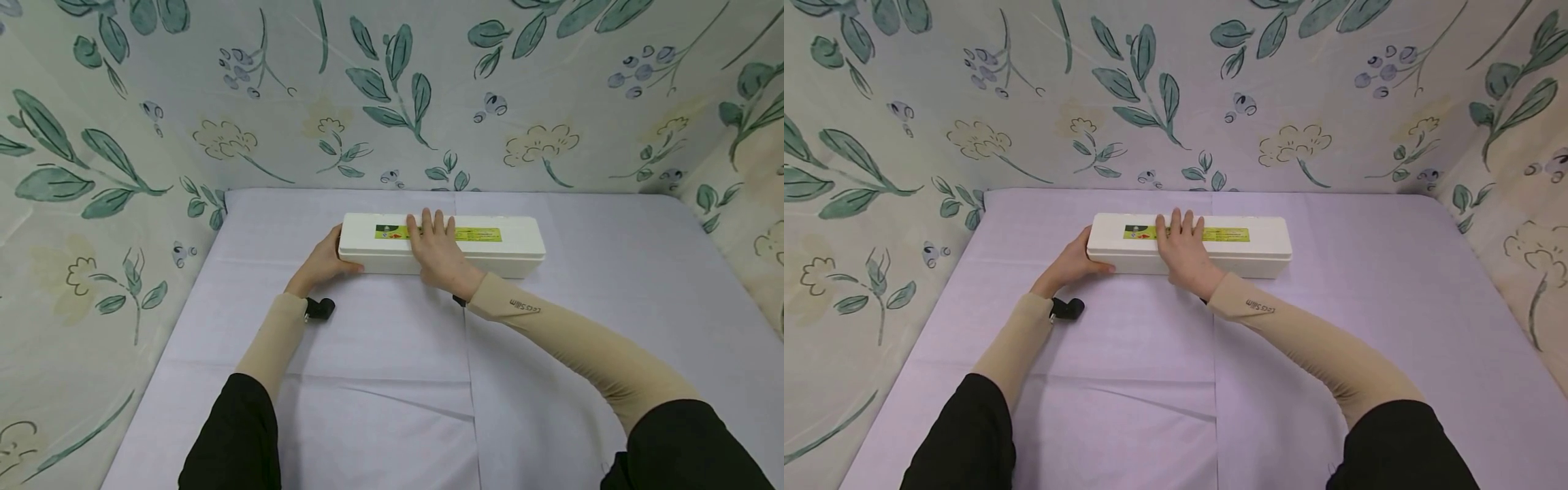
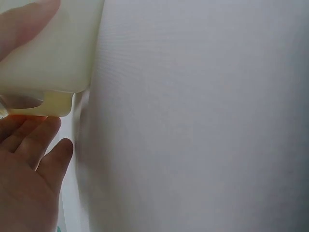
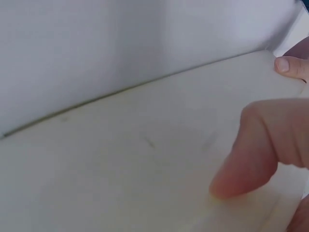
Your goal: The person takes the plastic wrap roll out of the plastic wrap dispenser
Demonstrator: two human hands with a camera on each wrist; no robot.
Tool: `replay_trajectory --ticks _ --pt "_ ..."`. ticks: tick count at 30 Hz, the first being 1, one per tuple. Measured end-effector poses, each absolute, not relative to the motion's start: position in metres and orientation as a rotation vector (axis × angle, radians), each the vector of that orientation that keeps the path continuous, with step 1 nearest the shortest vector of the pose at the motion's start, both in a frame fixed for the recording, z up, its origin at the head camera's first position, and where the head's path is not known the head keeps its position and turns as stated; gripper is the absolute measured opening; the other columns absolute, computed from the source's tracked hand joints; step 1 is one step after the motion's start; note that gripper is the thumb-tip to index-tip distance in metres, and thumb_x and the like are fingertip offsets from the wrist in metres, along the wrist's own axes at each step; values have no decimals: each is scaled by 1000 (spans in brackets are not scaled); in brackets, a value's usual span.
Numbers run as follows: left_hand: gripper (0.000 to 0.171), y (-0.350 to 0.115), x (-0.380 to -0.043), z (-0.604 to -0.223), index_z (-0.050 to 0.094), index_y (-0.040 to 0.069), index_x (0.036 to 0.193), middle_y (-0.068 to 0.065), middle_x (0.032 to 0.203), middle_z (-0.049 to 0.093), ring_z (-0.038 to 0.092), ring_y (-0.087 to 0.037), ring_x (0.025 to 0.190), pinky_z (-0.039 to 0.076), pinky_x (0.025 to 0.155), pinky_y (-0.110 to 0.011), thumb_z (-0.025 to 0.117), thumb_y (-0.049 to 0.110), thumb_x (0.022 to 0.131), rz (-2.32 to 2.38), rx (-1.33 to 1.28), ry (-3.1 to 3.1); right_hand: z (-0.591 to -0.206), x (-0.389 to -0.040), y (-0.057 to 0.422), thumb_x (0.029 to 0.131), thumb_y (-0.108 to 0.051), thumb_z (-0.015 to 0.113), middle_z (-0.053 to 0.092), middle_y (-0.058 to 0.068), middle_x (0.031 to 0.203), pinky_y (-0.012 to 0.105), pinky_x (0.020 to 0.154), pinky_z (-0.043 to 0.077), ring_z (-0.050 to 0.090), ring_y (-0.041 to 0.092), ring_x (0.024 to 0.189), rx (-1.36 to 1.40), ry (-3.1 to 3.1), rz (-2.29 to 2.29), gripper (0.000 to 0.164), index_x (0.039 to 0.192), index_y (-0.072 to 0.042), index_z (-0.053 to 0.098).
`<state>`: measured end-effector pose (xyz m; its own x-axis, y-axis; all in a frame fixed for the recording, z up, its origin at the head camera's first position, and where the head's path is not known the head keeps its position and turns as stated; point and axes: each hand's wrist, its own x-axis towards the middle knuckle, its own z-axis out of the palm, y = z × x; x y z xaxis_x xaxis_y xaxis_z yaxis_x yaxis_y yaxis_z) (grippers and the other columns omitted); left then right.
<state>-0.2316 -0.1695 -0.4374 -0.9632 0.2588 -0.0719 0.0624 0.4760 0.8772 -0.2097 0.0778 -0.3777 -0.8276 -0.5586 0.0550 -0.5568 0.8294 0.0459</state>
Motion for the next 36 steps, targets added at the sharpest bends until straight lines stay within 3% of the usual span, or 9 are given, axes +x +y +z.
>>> replay_trajectory --ticks 17,25,31,36 --pt "109 -173 -234 -440 17 6 152 -12 150 34 36 -29 133 25 110 -45 87 11 69 1493 355 2547 -377 -215 76 75 -7 67 27 42 140 70 100 22 27 59 127 899 -2977 -72 83 144 9 24" --pt "105 -175 -233 -436 20 4 150 -15 142 44 44 -30 126 29 108 -45 86 8 68 1449 427 2563 -360 -224 77 79 -7 63 40 34 134 69 98 27 39 52 122 930 -3041 34 72 142 7 31" --pt "108 -173 -234 -434 18 5 151 -14 145 40 41 -30 129 27 109 -45 87 10 68 1421 400 2556 -360 -220 81 79 -7 63 33 33 141 67 103 21 29 52 130 935 -3089 33 79 147 5 25" --pt "109 -171 -234 -433 17 7 152 -12 147 37 39 -29 131 25 110 -44 87 11 68 1415 352 2559 -361 -219 84 76 -6 64 34 32 140 66 102 24 31 51 128 971 -3032 13 81 146 4 26"
